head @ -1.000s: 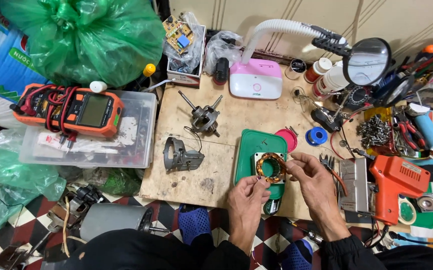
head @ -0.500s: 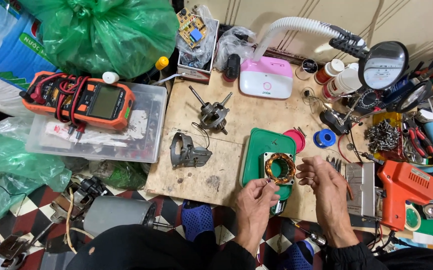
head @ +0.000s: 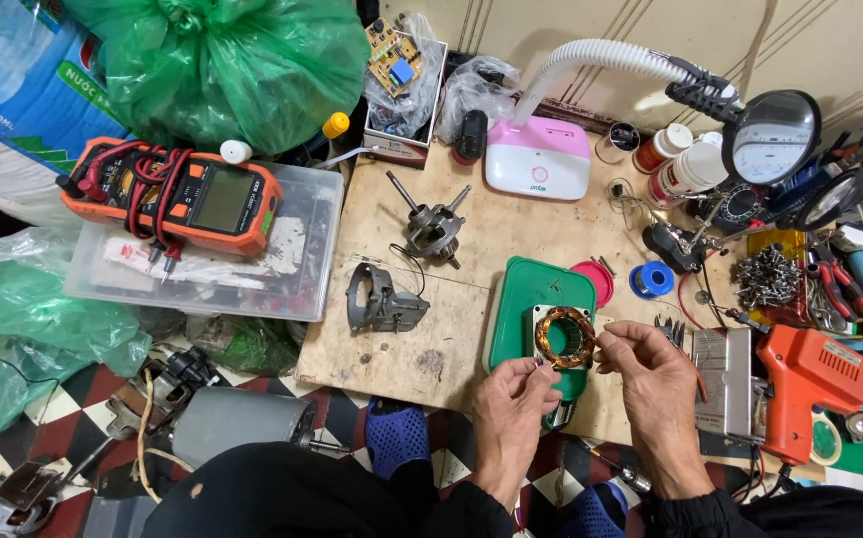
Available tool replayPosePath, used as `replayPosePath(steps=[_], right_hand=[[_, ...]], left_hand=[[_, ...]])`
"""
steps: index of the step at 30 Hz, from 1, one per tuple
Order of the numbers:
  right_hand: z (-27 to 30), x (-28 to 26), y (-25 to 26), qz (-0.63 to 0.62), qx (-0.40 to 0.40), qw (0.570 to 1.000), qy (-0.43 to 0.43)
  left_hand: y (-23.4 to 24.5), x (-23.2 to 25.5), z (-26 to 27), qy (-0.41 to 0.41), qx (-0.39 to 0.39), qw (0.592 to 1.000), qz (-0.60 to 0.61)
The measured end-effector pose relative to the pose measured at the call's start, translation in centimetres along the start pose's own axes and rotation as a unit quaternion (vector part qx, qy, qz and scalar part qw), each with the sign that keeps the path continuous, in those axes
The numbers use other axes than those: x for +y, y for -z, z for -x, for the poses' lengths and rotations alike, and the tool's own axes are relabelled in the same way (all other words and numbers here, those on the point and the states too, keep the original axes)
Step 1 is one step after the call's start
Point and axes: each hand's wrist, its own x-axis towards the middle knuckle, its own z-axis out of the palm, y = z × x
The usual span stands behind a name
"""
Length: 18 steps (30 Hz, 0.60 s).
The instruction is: The person works on a copper-wound stator coil, stripping and twisting wires by hand. They then use a heat gun to apply heat to the coil and continue manipulating the wires.
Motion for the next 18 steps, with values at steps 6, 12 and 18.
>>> replayPosePath(steps=[6,12,18], right_hand=[[0.6,-0.6,0.1,-0.039,-0.001,0.999,-0.004],[-0.5,-4.3,-0.4,0.002,0.015,0.995,-0.099],[-3.8,-4.4,-0.5,0.088,-0.049,0.977,-0.19]], left_hand=[[0.1,0.4,0.5,0.001,-0.003,1.0,-0.008],[0.1,0.7,0.7,0.013,0.001,1.0,-0.014],[0.0,1.4,1.1,0.022,0.009,0.999,-0.026]])
